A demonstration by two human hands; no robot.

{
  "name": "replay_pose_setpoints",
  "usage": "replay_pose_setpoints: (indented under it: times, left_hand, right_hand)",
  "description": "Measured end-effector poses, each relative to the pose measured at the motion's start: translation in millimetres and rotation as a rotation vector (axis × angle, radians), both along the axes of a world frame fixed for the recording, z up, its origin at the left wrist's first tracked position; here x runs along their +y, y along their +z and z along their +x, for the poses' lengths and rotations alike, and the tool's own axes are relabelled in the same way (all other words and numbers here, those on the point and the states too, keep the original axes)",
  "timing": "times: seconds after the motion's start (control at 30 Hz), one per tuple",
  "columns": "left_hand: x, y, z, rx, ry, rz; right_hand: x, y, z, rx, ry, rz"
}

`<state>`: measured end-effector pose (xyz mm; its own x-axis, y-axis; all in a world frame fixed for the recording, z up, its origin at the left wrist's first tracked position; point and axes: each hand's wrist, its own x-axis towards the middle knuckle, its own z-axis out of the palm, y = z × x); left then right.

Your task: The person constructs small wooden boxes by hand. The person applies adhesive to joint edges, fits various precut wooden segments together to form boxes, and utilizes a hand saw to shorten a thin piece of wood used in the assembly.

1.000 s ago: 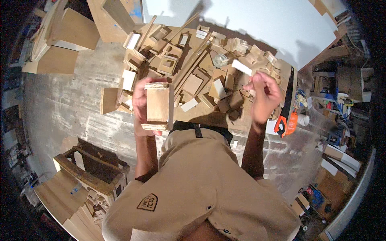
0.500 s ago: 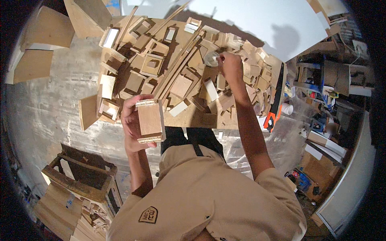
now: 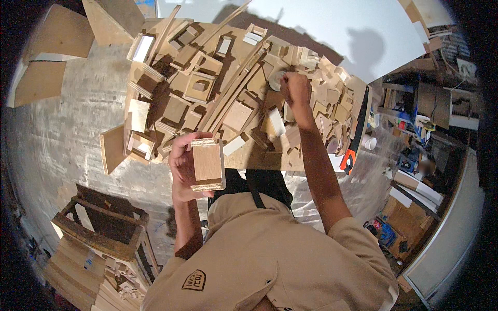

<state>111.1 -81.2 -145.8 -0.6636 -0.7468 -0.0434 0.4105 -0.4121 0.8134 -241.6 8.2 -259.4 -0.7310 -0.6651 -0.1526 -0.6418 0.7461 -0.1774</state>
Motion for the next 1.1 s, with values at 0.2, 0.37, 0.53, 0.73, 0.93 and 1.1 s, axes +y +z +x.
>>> replay_pose_setpoints:
  times: [0.2, 0.37, 0.53, 0.73, 0.93, 1.1]
  left_hand:
    - [-1, -2, 2, -0.005, 0.017, -0.034]
    - [0, 6, -1, -0.051, 0.019, -0.027]
    - [4, 21, -12, -0.114, 0.008, -0.036]
    - [10, 33, -21, -0.147, -0.007, -0.004]
    - [13, 46, -30, -0.050, -0.034, 0.020]
    - [15, 60, -43, 0.001, -0.052, 0.009]
  right_hand:
    - [-2, 10, 3, 0.011, 0.060, -0.011]
    - [7, 31, 11, 0.025, 0.004, -0.094]
    - [28, 50, 15, -0.001, -0.002, -0.189]
    - [40, 66, 17, -0.024, -0.008, -0.370]
    - [65, 98, 27, -0.158, -0.110, -0.726]
    - [83, 165, 54, -0.713, -0.239, -0.997]
